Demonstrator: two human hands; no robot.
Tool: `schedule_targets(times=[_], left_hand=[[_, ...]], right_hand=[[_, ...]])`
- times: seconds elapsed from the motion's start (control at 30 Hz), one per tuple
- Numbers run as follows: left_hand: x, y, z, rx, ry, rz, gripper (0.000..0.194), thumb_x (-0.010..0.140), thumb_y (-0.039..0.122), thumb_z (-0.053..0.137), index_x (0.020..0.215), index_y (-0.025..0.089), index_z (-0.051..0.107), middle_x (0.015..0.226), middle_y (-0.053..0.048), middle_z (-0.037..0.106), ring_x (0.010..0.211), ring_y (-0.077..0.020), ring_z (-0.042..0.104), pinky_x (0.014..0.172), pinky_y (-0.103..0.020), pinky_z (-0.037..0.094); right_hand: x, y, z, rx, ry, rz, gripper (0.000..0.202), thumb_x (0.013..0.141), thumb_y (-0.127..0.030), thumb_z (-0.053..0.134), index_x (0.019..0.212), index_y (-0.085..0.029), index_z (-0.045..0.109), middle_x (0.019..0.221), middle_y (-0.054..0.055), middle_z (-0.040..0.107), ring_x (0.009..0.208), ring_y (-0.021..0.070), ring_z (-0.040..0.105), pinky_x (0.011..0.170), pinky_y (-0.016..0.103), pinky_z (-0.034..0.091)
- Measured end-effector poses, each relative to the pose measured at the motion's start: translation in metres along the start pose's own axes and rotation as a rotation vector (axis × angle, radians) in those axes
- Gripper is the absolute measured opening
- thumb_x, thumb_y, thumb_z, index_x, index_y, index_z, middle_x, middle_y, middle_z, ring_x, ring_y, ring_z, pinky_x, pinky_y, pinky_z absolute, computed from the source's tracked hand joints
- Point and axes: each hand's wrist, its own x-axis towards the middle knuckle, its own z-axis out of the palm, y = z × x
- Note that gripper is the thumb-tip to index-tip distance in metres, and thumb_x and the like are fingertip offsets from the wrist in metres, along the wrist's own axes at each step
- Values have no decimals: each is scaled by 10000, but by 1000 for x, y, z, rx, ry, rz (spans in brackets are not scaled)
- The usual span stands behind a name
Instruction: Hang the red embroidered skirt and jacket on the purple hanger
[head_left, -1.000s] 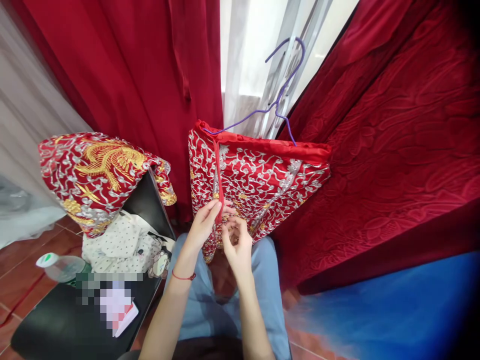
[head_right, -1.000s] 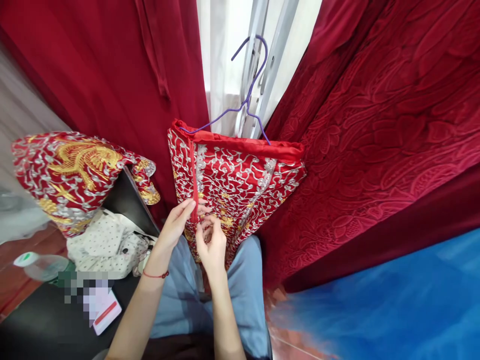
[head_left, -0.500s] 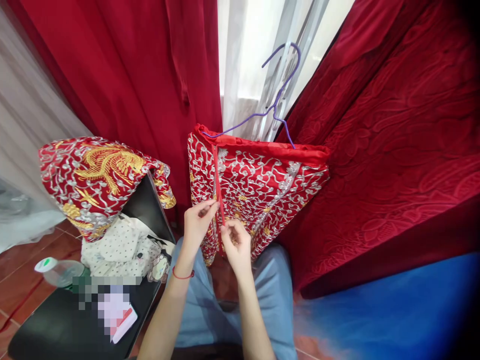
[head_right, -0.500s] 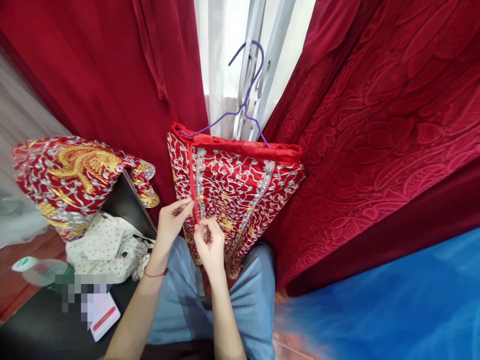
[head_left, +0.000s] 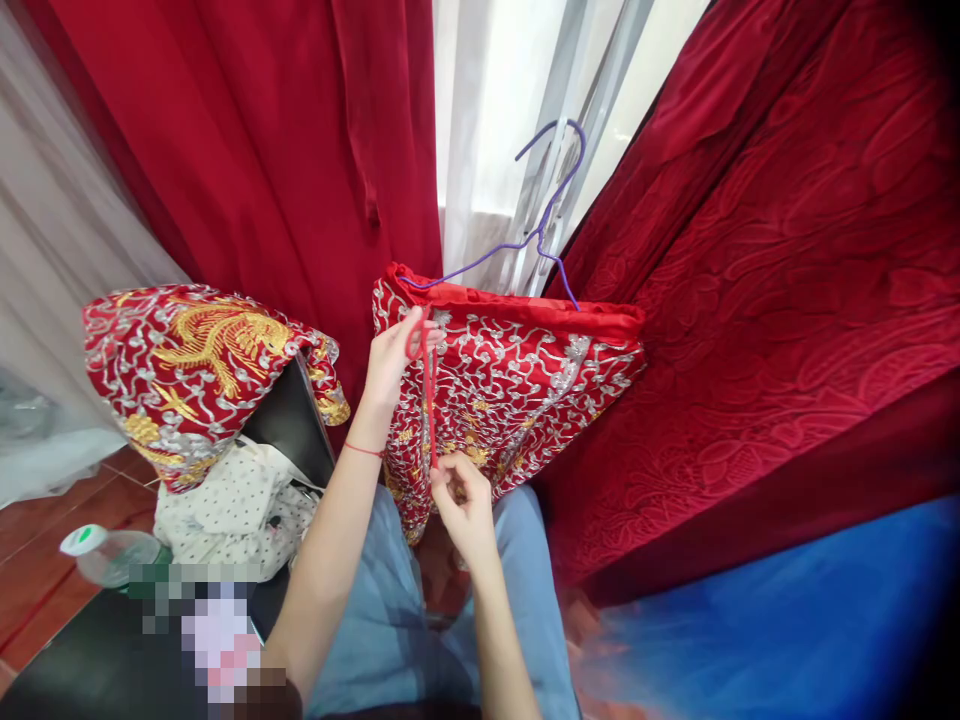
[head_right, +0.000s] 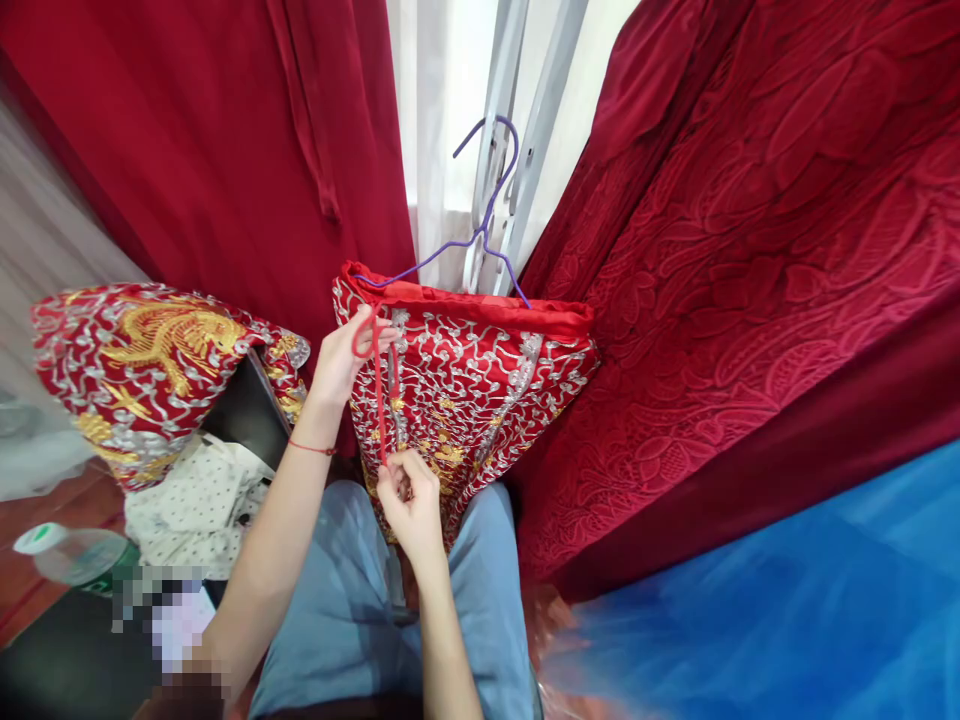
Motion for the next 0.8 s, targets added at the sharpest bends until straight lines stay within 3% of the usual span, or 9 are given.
schedule_targets(times=[0.13,0.27,0.37,0.5,0.6,0.8], left_hand=[[1,-10,-1,27,64,136,361,701,369,826,933,116,714,861,-71,767,853,-185,741,908,-337,553],[-3,-18,-5,-12,132,211,330,750,341,787,986,127,700,907,-68,769,922,-190,744,964,-351,543],[-6,-15,-7,-79,77,99,313,779,313,773,1001,110,686,889,-89,760,997,-232,737,991,-396,539],[-10,0,-6,-228,59,-158,54,863,141,641,846,104,677,814,-81,731,988,-202,730,945,-325,561],[-14,10,-2,-417,105,-324,219,921,66,491,778,111,651,727,-53,688,819,-124,718,808,-224,572],[-20,12,4,-664,97,-338,241,947,56,430,875,117,652,772,-46,681,749,-94,673,711,-183,532]], right_hand=[[0,1,0,-11,-10,-1,159,906,-286,555,772,-204,584,692,-20,520,609,121,481,551,239,374],[0,3,-2,-25,-18,-13,170,909,-281,551,757,-207,566,691,-20,524,618,125,493,572,245,382],[0,7,-5,-40,-24,-17,174,911,-274,554,752,-203,565,695,-19,530,623,124,496,589,248,387],[-2,12,-9,-37,-13,-4,155,909,-260,553,770,-197,579,700,-14,536,637,127,500,607,253,399],[-5,14,-9,-27,12,-2,173,913,-280,556,761,-200,569,697,-16,526,640,126,496,595,247,391],[-8,15,-9,-12,24,7,196,917,-307,563,752,-203,553,693,-20,507,621,118,474,567,239,361]])
